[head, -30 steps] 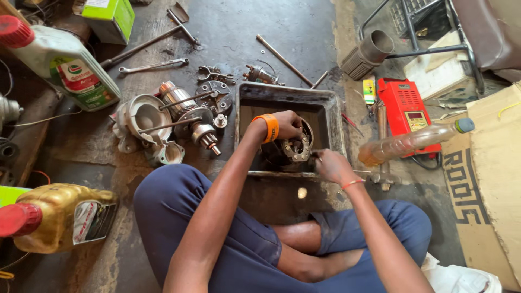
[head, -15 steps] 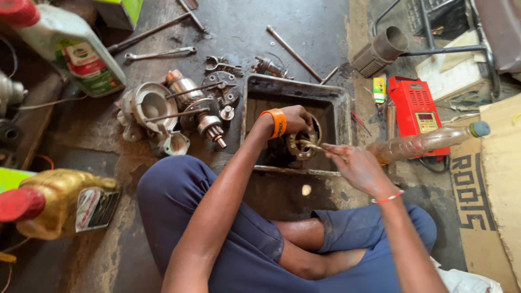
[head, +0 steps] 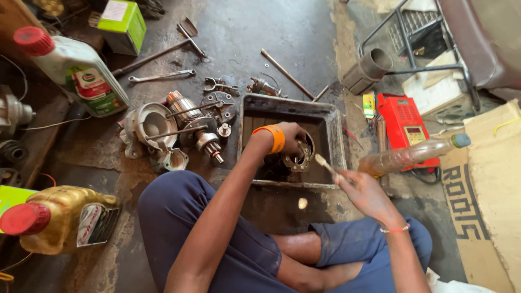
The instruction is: The person sits on the floor and scrubs a cylindrical mechanical part with a brush inside a metal tray filled with liquid. They rotate the part to clean different sides and dip the brush into the liquid repeatedly.
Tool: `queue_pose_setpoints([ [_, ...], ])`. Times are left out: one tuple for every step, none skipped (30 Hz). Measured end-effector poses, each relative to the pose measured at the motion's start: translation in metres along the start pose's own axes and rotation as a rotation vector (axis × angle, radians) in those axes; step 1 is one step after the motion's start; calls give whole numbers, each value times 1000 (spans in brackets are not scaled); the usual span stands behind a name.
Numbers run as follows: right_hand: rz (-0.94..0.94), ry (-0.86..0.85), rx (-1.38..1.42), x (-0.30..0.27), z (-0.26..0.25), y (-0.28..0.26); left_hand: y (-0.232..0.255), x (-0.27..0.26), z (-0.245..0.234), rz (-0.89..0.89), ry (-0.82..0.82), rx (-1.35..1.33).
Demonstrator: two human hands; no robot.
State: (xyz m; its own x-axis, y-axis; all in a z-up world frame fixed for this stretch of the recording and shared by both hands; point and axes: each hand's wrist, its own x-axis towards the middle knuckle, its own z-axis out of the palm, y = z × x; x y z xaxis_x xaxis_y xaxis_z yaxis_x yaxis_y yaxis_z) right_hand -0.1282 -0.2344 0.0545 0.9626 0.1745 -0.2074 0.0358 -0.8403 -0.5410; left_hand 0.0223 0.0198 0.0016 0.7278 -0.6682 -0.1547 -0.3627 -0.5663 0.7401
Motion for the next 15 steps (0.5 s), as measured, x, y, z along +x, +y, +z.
queue_pose_setpoints([
  [176,-43,-1,-1,0,13,10,-7,-3,-44,2,124],
  [140,-50,-89,2,4,25,20,-12,-5,-87,4,248],
  [104,-58,-178,9,10,35,29,-16,-5,-130,5,372],
  [68,-59,-263,21,17,44,36,-22,-4,-147,39,379],
  [55,-44,-299,35,28,51,42,-28,1,-163,74,387],
  [43,-29,-335,48,42,57,46,-32,5,-178,107,392],
  [70,-24,-383,63,53,61,47,-35,6,-151,94,386],
  [97,-24,-428,74,64,63,45,-40,8,-128,76,381],
  [58,-46,-444,84,74,62,42,-44,8,-105,59,376],
  [20,-66,-461,93,78,59,40,-46,6,-68,74,361],
  [-18,-85,-479,96,76,55,38,-48,3,-32,88,346],
  [1,-142,-434,94,71,51,37,-49,1,3,102,326],
  [20,-198,-388,88,58,47,35,-49,-3,29,123,329],
  [47,-264,-345,78,47,42,34,-49,-2,54,138,321],
  [-27,-193,-240,65,30,36,33,-48,-1,79,154,312],
])
